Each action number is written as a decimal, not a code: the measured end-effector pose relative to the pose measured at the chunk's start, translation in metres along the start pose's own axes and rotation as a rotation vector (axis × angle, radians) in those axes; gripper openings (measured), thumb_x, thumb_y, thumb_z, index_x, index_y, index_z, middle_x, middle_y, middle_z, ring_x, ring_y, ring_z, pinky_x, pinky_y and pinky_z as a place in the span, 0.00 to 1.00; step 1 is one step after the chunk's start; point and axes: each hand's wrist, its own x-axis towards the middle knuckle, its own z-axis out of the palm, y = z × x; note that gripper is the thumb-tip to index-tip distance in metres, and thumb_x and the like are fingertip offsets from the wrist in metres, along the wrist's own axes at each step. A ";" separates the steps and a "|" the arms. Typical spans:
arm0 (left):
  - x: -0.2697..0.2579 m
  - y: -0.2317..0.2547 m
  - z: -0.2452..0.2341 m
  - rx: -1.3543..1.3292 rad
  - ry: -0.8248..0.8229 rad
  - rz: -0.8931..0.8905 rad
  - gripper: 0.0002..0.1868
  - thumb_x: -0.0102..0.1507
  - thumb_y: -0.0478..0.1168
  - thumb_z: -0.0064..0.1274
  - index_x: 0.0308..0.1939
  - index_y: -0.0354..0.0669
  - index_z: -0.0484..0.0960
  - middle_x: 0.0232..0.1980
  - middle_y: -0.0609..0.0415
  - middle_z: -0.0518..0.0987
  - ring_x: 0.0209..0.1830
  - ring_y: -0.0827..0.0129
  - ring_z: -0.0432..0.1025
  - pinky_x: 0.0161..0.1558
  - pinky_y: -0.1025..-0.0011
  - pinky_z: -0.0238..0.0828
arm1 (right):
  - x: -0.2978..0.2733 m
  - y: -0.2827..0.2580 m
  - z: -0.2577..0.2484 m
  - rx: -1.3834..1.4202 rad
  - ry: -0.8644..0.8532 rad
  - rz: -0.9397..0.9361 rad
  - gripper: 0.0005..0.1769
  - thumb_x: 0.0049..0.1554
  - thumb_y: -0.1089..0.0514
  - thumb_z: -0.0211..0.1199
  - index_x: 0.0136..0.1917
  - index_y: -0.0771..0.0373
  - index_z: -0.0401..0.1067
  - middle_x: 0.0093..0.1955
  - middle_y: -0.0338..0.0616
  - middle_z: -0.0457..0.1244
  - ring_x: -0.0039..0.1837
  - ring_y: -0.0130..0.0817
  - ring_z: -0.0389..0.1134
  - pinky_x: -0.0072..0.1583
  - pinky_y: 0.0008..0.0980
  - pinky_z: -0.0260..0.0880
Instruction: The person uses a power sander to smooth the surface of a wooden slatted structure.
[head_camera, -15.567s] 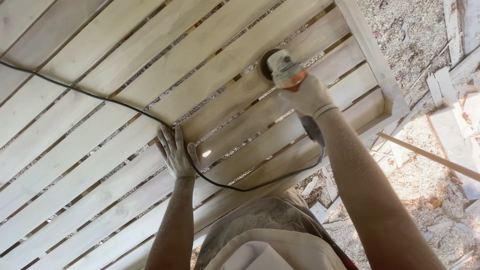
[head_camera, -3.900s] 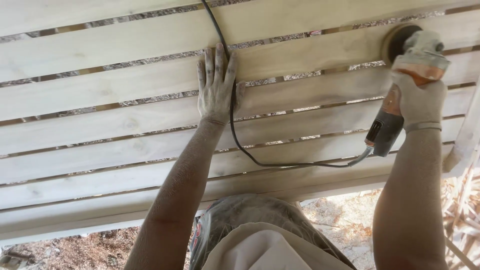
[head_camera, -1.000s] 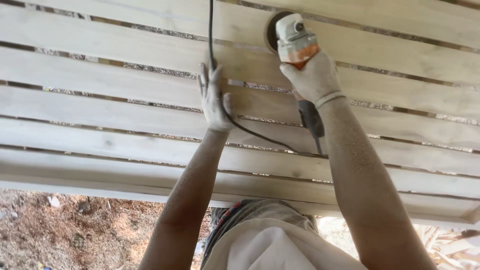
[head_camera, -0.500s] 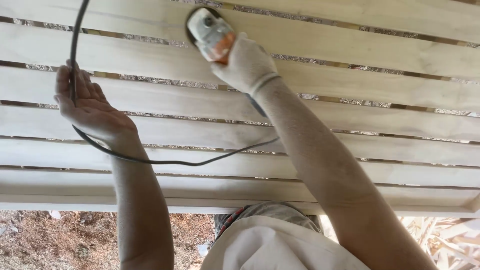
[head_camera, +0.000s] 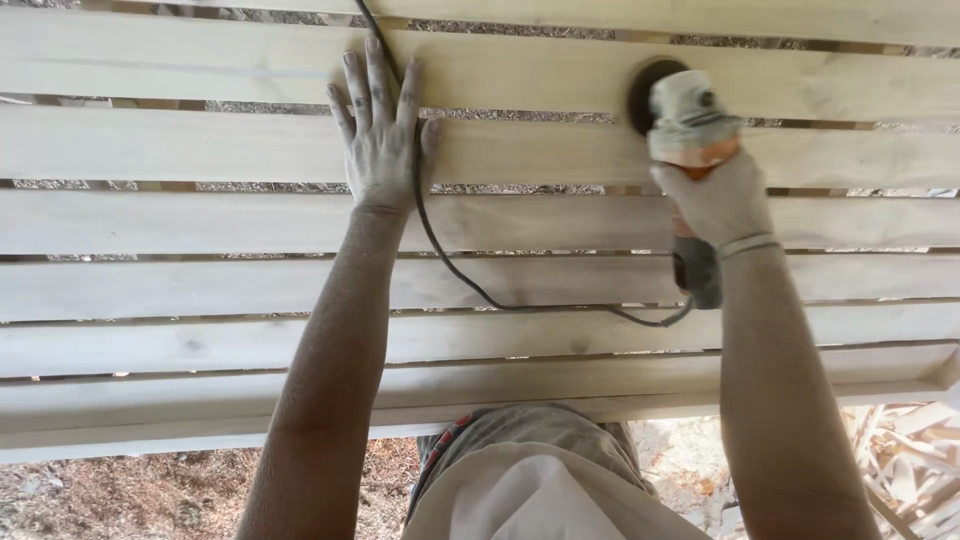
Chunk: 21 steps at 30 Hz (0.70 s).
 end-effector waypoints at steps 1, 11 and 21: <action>0.002 0.006 -0.004 0.012 -0.035 -0.005 0.36 0.75 0.65 0.22 0.85 0.61 0.47 0.86 0.44 0.36 0.86 0.46 0.30 0.81 0.42 0.20 | 0.001 0.016 -0.007 0.043 0.059 -0.027 0.23 0.54 0.49 0.73 0.58 0.62 0.76 0.52 0.45 0.71 0.51 0.35 0.74 0.53 0.36 0.77; 0.006 -0.002 0.006 0.031 -0.008 0.009 0.38 0.75 0.66 0.18 0.86 0.58 0.47 0.87 0.45 0.37 0.87 0.48 0.31 0.82 0.45 0.21 | 0.013 0.088 -0.060 0.584 0.273 0.180 0.17 0.59 0.56 0.68 0.60 0.64 0.75 0.56 0.39 0.69 0.52 0.29 0.72 0.53 0.30 0.77; 0.015 -0.049 0.011 -0.001 0.011 -0.038 0.39 0.73 0.64 0.13 0.86 0.55 0.45 0.87 0.53 0.38 0.87 0.56 0.31 0.82 0.51 0.20 | 0.015 -0.015 0.030 0.476 0.088 -0.219 0.17 0.57 0.59 0.71 0.59 0.65 0.77 0.54 0.40 0.71 0.52 0.27 0.73 0.53 0.29 0.76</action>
